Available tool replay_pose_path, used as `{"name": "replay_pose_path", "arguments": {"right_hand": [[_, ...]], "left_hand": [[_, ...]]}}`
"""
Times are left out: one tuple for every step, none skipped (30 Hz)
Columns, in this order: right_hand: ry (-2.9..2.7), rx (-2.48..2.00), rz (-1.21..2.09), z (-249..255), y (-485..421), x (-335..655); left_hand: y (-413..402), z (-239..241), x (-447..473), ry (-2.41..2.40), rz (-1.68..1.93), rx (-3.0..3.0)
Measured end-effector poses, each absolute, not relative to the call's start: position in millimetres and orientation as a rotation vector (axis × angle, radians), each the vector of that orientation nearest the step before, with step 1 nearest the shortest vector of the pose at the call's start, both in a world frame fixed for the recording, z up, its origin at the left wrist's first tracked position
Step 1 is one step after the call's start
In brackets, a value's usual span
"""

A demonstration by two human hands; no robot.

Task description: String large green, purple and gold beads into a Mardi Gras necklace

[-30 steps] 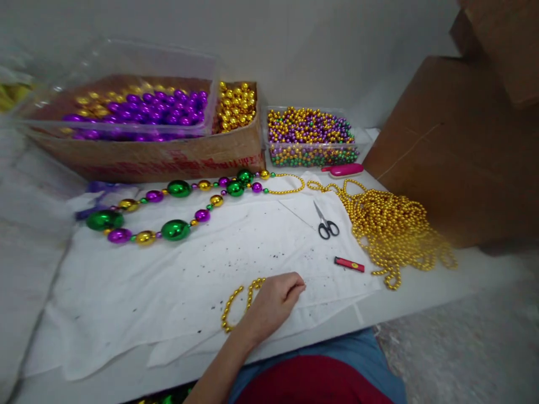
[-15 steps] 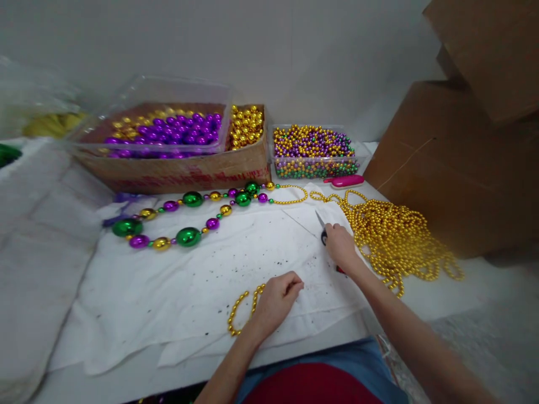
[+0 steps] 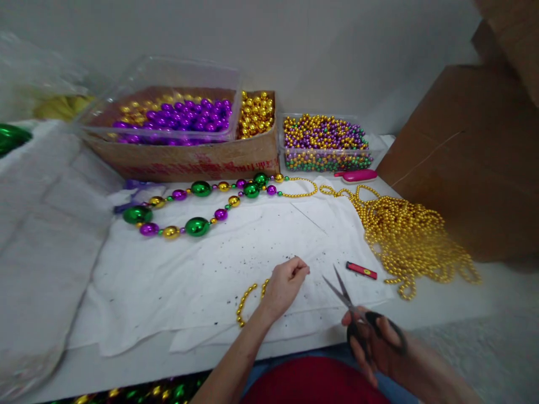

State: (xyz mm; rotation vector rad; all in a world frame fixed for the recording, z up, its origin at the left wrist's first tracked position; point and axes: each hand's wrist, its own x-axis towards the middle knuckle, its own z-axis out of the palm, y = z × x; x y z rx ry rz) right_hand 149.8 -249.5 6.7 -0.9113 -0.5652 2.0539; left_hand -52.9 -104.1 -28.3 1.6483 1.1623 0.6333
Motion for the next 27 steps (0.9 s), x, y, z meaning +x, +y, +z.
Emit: {"name": "replay_pose_path", "arguments": {"right_hand": [[-0.482,-0.858,2.098,1,-257,140],[-0.414,-0.825,2.12,-4,-261,131],[-0.358,-0.805,2.122,-8,-261,124],[-0.309,-0.803,2.104,-11,-260,119],[-0.271,-0.812,2.076,-12,-256,115],[-0.242,-0.827,2.04,-12,-252,113],[-0.221,-0.856,1.996,-11,-247,111],[-0.208,-0.894,1.948,-9,-243,109],[-0.203,-0.936,1.894,-7,-239,108],[-0.209,-0.978,1.838,-5,-237,107],[-0.226,-1.02,1.78,-3,-235,105],[-0.251,-1.063,1.726,-2,-235,104],[-0.285,-1.11,1.676,-1,-234,104],[-0.329,-1.155,1.629,0,-234,105],[-0.388,-1.202,1.578,0,-233,108],[-0.466,-1.251,1.515,1,-230,113],[-0.56,-1.299,1.426,1,-226,119],[-0.675,-1.346,1.314,2,-219,128],[-0.819,-1.416,1.176,3,-209,138],[-0.962,-1.497,1.026,4,-198,149],[-1.124,-1.603,0.88,5,-184,160],[-1.294,-1.767,0.703,5,-168,172],[-1.343,-1.852,0.612,6,-153,182],[-1.37,-1.916,0.541,6,-137,190],[-1.392,-1.986,0.466,6,-122,196],[-1.407,-2.049,0.404,4,-109,199],[-1.426,-2.113,0.347,2,-98,199]], "left_hand": [[-104,-27,-52,1.16,0.636,1.646],[-105,-26,-52,1.155,0.641,1.643],[-105,-24,-52,1.146,0.644,1.639],[-106,-22,-53,1.135,0.643,1.637],[-107,-20,-53,1.124,0.639,1.638],[-109,-18,-54,1.114,0.631,1.64],[-110,-15,-55,1.108,0.622,1.643],[-111,-13,-57,1.108,0.613,1.646],[-112,-11,-58,1.112,0.606,1.65],[-113,-10,-59,1.117,0.6,1.653],[-114,-8,-60,1.122,0.596,1.657],[-114,-6,-62,1.123,0.595,1.66],[-115,-5,-63,1.122,0.596,1.662],[-115,-5,-65,1.12,0.598,1.661],[-115,-4,-66,1.12,0.6,1.658],[-114,-5,-68,1.127,0.604,1.653],[-114,-5,-70,1.139,0.608,1.646],[-113,-6,-73,1.154,0.613,1.637],[-112,-8,-75,1.169,0.618,1.624],[-111,-9,-77,1.18,0.624,1.607],[-110,-11,-79,1.188,0.631,1.586],[-110,-12,-81,1.191,0.638,1.561],[-109,-13,-82,1.191,0.644,1.536],[-109,-13,-83,1.189,0.649,1.514],[-109,-13,-83,1.186,0.652,1.497],[-109,-13,-83,1.184,0.654,1.487],[-110,-12,-83,1.182,0.654,1.482]]}}
